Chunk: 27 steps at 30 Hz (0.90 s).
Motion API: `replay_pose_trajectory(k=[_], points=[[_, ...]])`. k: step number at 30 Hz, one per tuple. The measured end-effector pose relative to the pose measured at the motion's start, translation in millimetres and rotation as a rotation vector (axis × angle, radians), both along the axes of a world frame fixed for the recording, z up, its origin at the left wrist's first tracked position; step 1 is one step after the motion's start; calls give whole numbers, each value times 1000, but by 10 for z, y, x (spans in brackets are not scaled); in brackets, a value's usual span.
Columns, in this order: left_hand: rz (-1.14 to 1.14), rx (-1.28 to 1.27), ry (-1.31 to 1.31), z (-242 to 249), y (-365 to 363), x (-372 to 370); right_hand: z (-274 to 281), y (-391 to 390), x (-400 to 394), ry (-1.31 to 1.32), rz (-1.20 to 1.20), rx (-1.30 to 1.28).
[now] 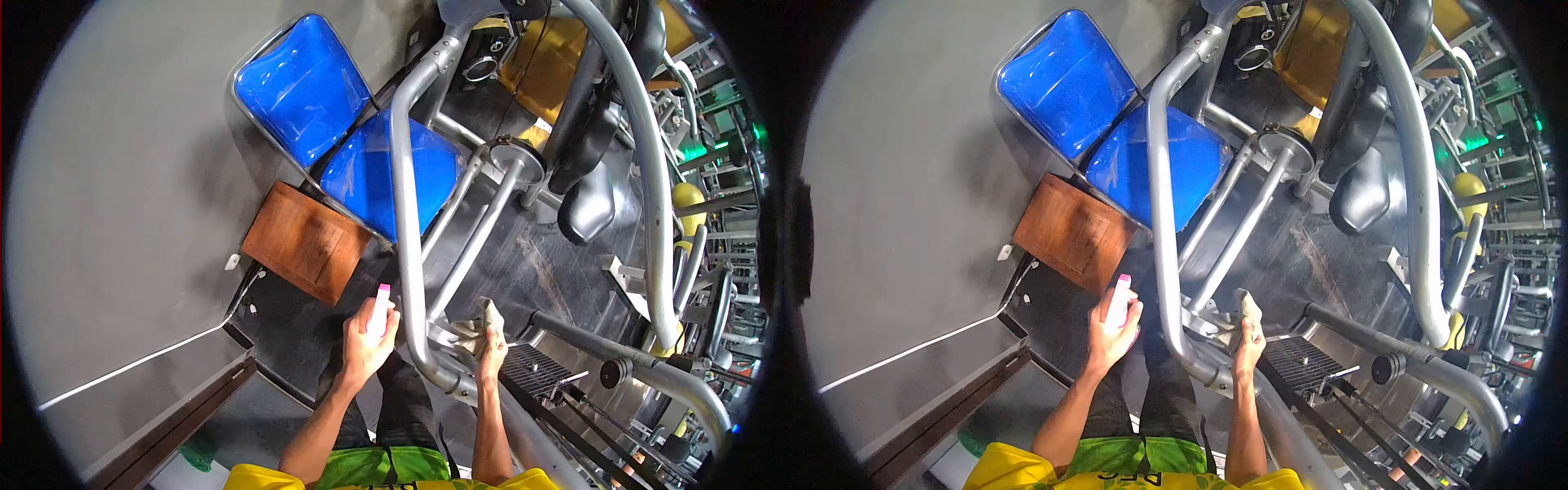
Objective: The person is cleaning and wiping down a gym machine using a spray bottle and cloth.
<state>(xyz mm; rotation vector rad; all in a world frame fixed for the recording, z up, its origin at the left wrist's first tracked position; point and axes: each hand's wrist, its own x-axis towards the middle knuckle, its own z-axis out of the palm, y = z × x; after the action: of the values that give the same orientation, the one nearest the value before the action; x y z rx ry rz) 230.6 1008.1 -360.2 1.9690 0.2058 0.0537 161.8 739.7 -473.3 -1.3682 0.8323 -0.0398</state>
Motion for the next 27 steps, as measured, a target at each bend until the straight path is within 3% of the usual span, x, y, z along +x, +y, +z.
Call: replay_pose_trajectory(k=[1,4,5,7,8,9,11,16,17,19,21,23,25,27], points=[[-15,-30,-12,28,-2,33,4,68,76,-148,49,70],[-28,-77,6,103,-4,80,33,350,213,-53,151,-276],[-25,-95,35,114,-1,91,148,531,307,-181,228,-361],[-37,-102,-6,47,21,47,-1,783,397,-292,442,-526],[-50,-111,-50,22,39,16,-70,873,488,-472,706,-779],[-49,-109,-52,25,58,-12,-101,1002,544,-426,857,-791],[-34,-195,24,50,115,-75,-131,1091,711,-340,901,-834],[1,-134,173,91,213,-216,-173,1207,1075,-374,886,-1032],[7,-131,172,68,231,-235,-204,1259,1250,-391,835,-1103],[-48,-80,90,22,282,-285,-202,1333,1813,-413,694,-998],[-51,-74,93,80,313,-280,-151,1419,2341,-568,656,-1066],[-50,-78,93,87,310,-295,-53,1473,2638,-512,730,-1091],[-48,-78,-20,57,319,-305,6,1482,2581,-443,756,-1061],[-51,-76,24,135,339,-316,-13,1442,2268,-409,819,-1029]])
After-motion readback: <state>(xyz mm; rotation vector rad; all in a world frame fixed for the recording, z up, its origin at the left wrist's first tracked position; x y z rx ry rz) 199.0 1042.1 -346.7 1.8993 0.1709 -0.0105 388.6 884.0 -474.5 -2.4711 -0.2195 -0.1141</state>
